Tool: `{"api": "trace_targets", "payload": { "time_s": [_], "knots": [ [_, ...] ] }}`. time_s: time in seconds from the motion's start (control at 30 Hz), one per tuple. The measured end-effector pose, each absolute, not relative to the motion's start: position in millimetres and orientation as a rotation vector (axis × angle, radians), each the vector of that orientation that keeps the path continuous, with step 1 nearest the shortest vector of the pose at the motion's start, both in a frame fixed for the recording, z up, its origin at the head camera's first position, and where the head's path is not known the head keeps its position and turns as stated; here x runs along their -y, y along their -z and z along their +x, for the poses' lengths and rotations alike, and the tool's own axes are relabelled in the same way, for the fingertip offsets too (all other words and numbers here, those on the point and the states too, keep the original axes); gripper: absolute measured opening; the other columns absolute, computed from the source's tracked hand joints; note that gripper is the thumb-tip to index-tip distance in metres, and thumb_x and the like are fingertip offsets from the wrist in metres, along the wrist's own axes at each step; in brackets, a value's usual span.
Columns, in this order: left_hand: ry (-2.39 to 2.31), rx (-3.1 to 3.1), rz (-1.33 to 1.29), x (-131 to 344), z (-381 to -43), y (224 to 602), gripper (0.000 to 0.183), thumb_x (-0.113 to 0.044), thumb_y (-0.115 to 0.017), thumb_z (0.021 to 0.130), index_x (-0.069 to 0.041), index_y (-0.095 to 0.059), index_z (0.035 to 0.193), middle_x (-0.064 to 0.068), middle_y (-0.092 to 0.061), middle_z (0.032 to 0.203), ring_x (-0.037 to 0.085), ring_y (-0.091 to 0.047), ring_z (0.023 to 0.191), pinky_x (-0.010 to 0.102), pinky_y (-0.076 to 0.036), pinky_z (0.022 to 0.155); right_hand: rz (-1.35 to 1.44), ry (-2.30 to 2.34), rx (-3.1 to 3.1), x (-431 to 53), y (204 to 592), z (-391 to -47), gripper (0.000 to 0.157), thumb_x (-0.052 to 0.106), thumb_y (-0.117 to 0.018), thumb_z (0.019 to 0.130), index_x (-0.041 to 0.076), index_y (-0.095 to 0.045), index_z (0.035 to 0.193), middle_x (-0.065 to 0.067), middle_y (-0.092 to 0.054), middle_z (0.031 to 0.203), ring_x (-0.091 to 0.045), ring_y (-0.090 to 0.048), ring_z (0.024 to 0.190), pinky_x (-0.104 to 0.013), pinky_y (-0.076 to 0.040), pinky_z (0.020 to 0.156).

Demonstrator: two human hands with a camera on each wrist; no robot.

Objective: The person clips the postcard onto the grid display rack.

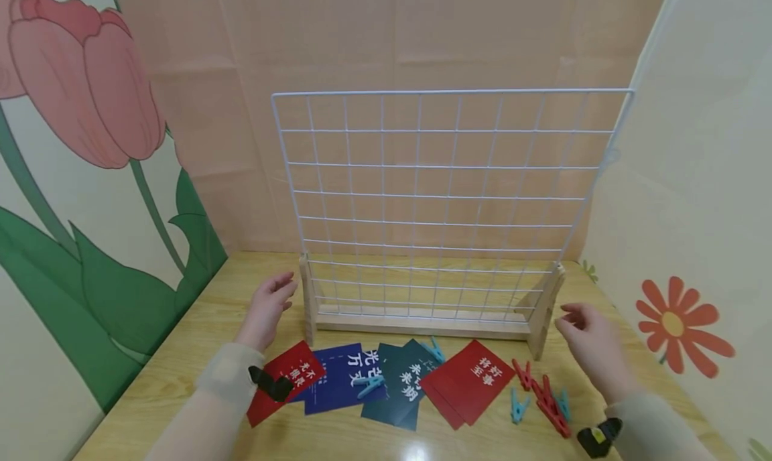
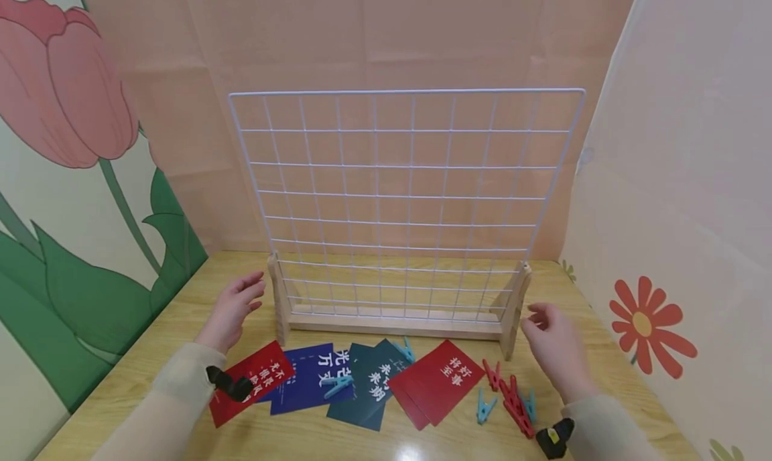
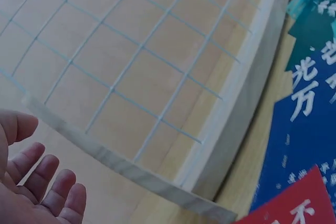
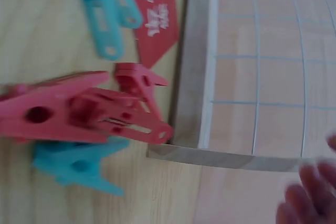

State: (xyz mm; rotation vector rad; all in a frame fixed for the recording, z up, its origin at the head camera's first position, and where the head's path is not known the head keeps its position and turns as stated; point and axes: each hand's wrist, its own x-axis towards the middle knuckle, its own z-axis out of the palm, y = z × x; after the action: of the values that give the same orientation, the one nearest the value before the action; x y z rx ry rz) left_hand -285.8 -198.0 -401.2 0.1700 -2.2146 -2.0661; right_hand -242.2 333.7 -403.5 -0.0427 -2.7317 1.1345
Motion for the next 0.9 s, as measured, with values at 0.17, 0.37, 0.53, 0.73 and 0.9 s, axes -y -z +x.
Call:
{"api": "trace_targets", "payload": {
  "time_s": [0.17, 0.37, 0.53, 0.73, 0.9],
  "knots": [
    [1.996, 2.351, 0.188, 207, -275, 413, 0.049, -0.024, -0.050, 0.101, -0.002, -0.039, 0.143, 0.019, -0.040, 0.144, 0.033, -0.040, 0.129, 0.049, -0.034, 0.105, 0.338, -0.854, 3.063, -322, 413, -235, 0.037, 0.029, -0.064, 0.092, 0.004, -0.061, 0.119, -0.008, -0.063, 0.108, -0.027, -0.057, 0.097, -0.042, -0.050, 0.072],
    [1.859, 2.576, 0.221, 216, -265, 427, 0.048, -0.030, -0.053, 0.099, -0.004, -0.044, 0.139, 0.017, -0.047, 0.138, 0.032, -0.045, 0.124, 0.048, -0.038, 0.101, 0.902, -0.574, 3.167, -316, 430, -226, 0.029, 0.019, -0.078, 0.077, 0.024, -0.070, 0.105, 0.011, -0.060, 0.100, -0.013, -0.052, 0.088, -0.037, -0.048, 0.073],
    [1.653, 2.790, 0.221, 221, -259, 438, 0.041, -0.028, -0.057, 0.097, -0.002, -0.054, 0.130, 0.016, -0.056, 0.127, 0.033, -0.051, 0.116, 0.052, -0.042, 0.095, 1.126, -0.459, 3.105, -313, 442, -224, 0.038, 0.011, -0.078, 0.073, 0.032, -0.071, 0.103, 0.019, -0.057, 0.098, -0.009, -0.047, 0.088, -0.033, -0.043, 0.072],
    [1.415, 3.001, 0.311, 227, -260, 454, 0.034, -0.026, -0.068, 0.090, -0.008, -0.062, 0.118, 0.008, -0.061, 0.111, 0.027, -0.055, 0.100, 0.045, -0.047, 0.081, 1.183, -0.296, 2.978, -308, 450, -221, 0.038, 0.015, -0.082, 0.069, 0.033, -0.071, 0.101, 0.016, -0.057, 0.101, -0.020, -0.051, 0.100, -0.047, -0.044, 0.080],
    [1.321, 3.087, 0.331, 229, -261, 468, 0.046, -0.026, -0.078, 0.081, -0.005, -0.059, 0.116, 0.011, -0.059, 0.109, 0.027, -0.054, 0.095, 0.044, -0.045, 0.080, 1.201, -0.246, 2.891, -306, 454, -223, 0.034, 0.015, -0.083, 0.069, 0.032, -0.071, 0.096, 0.017, -0.054, 0.096, -0.010, -0.046, 0.089, -0.039, -0.044, 0.076]
  ]
}}
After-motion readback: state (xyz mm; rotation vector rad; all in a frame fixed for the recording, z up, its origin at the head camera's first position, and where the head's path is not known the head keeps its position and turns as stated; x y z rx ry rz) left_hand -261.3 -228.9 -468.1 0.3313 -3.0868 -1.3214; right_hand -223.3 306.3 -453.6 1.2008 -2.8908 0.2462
